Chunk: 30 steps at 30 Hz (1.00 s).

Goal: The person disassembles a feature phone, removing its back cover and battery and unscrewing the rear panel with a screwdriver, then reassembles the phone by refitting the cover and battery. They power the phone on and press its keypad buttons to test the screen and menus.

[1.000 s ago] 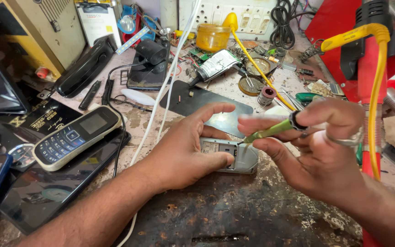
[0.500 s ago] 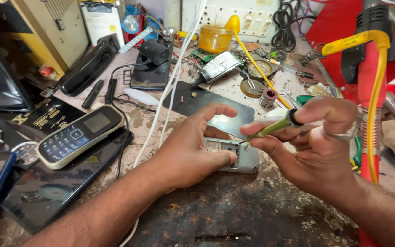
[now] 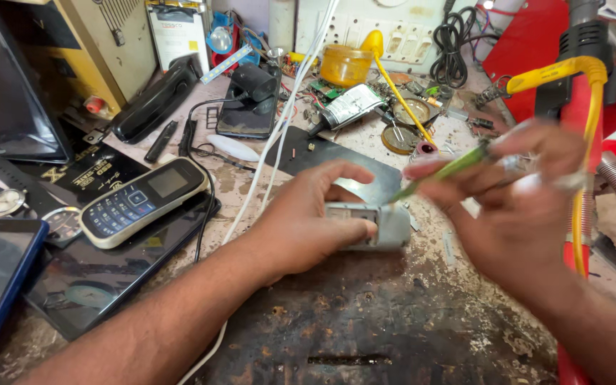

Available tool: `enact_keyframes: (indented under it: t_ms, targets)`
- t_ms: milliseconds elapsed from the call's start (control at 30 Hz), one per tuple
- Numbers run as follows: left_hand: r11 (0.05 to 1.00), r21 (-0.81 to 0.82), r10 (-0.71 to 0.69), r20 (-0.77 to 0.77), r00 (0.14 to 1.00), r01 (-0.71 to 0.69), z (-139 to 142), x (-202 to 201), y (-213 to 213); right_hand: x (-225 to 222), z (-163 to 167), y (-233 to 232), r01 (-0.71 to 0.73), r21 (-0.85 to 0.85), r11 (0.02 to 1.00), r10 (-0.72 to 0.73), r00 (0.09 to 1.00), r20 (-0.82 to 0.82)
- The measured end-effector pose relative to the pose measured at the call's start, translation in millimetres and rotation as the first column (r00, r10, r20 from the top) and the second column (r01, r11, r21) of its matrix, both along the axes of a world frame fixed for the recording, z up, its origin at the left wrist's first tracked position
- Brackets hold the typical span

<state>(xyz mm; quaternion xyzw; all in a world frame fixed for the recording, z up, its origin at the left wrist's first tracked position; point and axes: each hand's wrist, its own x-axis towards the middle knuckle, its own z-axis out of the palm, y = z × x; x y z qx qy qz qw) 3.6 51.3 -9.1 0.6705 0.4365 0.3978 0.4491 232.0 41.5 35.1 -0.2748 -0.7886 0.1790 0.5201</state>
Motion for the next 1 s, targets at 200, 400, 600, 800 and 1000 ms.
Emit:
enact_keyframes:
  t_ms: [200, 400, 600, 800, 1000]
  targets:
    - [0.983, 0.015, 0.170, 0.278, 0.945, -0.181, 2, -9, 8, 5, -6, 21, 0.122, 0.065, 0.990, -0.120, 0.992, -0.030]
    - [0.951, -0.245, 0.270, 0.355, 0.895, -0.189, 14, -2, 0, 15, -20, 34, 0.270, 0.164, 0.949, -0.314, 0.865, 0.390]
    - [0.924, -0.379, 0.190, 0.330, 0.925, -0.055, 16, 1, -4, 8, -19, 42, 0.231, -0.023, 0.973, -0.178, 0.804, 0.567]
    - [0.984, -0.145, -0.029, 0.431, 0.902, 0.101, 5, -3, -1, 29, 12, 34, 0.654, 0.054, 0.755, -0.516, 0.539, 0.666]
    - [0.967, -0.241, 0.037, 0.437, 0.899, 0.077, 5, -5, 0, 21, 24, 35, 0.748, 0.019, 0.664, -0.315, 0.257, 0.914]
